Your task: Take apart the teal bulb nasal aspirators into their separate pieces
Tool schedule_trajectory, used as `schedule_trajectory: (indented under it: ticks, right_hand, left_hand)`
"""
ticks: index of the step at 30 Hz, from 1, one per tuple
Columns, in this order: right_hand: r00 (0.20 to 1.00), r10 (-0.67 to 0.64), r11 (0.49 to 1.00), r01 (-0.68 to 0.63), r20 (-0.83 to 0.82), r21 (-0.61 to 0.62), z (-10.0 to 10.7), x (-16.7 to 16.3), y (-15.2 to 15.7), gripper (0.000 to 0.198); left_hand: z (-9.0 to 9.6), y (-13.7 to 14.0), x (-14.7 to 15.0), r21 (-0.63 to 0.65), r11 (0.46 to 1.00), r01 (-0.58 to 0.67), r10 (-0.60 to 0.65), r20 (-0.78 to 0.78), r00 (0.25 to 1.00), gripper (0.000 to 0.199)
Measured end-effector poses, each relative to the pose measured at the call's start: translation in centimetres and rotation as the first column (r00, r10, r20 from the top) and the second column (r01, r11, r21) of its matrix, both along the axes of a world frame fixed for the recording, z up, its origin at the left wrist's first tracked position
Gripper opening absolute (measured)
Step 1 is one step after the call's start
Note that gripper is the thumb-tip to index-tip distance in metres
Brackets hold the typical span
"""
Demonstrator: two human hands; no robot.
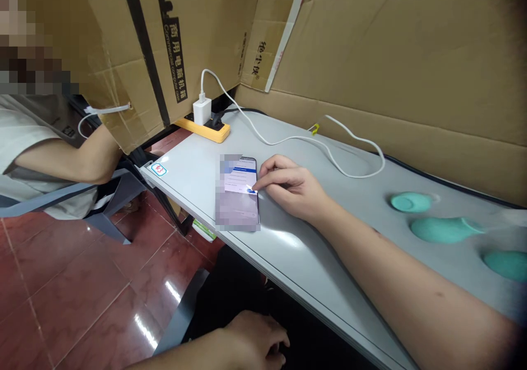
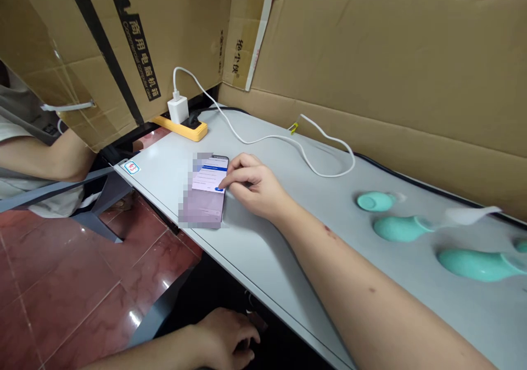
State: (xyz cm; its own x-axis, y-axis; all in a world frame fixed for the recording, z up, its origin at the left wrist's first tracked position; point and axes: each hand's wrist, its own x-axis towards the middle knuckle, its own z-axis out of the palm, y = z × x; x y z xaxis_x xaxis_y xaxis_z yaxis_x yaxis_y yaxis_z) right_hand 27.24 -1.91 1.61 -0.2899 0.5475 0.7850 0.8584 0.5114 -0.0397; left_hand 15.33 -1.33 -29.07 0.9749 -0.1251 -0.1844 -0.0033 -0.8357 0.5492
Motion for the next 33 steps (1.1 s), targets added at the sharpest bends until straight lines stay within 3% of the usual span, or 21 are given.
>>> schedule_trajectory:
  ticks: [4,7,10,12,14,16,17,22,28,33]
  right_hand:
    - [0.999,-0.004,1.000,0.004,0.038,-0.005,-0.1,0.1,0.2,0.030]
    - [0.999,-0.021,1.000,0.021,-0.030,-0.016,0.0,-0.3,-0.1,0.029]
    - [0.941,-0.254,0.964,0.227,-0.224,-0.140,0.7,-1.6,-1.0,0.034]
    - [0.826,-0.514,0.828,0.406,-0.231,-0.387,1.4,-2.8,-1.8,0.041]
    - [0.732,-0.674,0.630,0.494,-0.104,-0.600,2.0,-4.1,-2.4,0.051]
    - [0.681,-0.720,0.554,0.450,-0.133,-0.700,2.4,-5.0,-2.8,0.059]
    - [0.671,-0.724,0.543,0.409,-0.162,-0.733,2.4,-5.4,-2.9,0.063]
    - [0.653,-0.682,0.600,0.243,-0.328,-0.763,2.0,-6.4,-2.6,0.075]
    - [0.684,-0.624,0.666,0.212,-0.379,-0.715,1.5,-7.3,-1.9,0.082]
    - [0.743,-0.548,0.727,0.196,-0.385,-0.658,0.8,-6.7,-1.3,0.074]
  left_hand:
    - [0.2,0.0,0.0,0.021,1.000,0.006,-0.006,-0.005,1.000,0.062]
    - [0.0,0.0,0.0,0.018,1.000,0.004,-0.004,-0.001,1.000,0.062]
    - [-0.4,0.1,0.0,0.007,1.000,-0.004,0.004,0.006,1.000,0.061]
    - [-0.6,0.1,0.0,-0.001,1.000,-0.008,0.008,0.014,1.000,0.061]
    - [-0.6,0.1,0.0,-0.006,1.000,-0.009,0.010,0.013,1.000,0.061]
    - [-0.4,0.1,0.0,-0.012,1.000,-0.009,0.009,0.007,1.000,0.061]
    - [-0.2,0.1,0.0,-0.016,1.000,-0.010,0.010,0.002,1.000,0.060]
    - [0.5,-0.1,-0.1,0.001,1.000,-0.012,0.012,-0.018,1.000,0.058]
    - [0.8,-0.1,-0.1,-0.006,1.000,-0.009,0.009,-0.016,1.000,0.059]
    - [1.0,0.0,-0.2,-0.009,1.000,-0.026,0.026,-0.030,0.999,0.058]
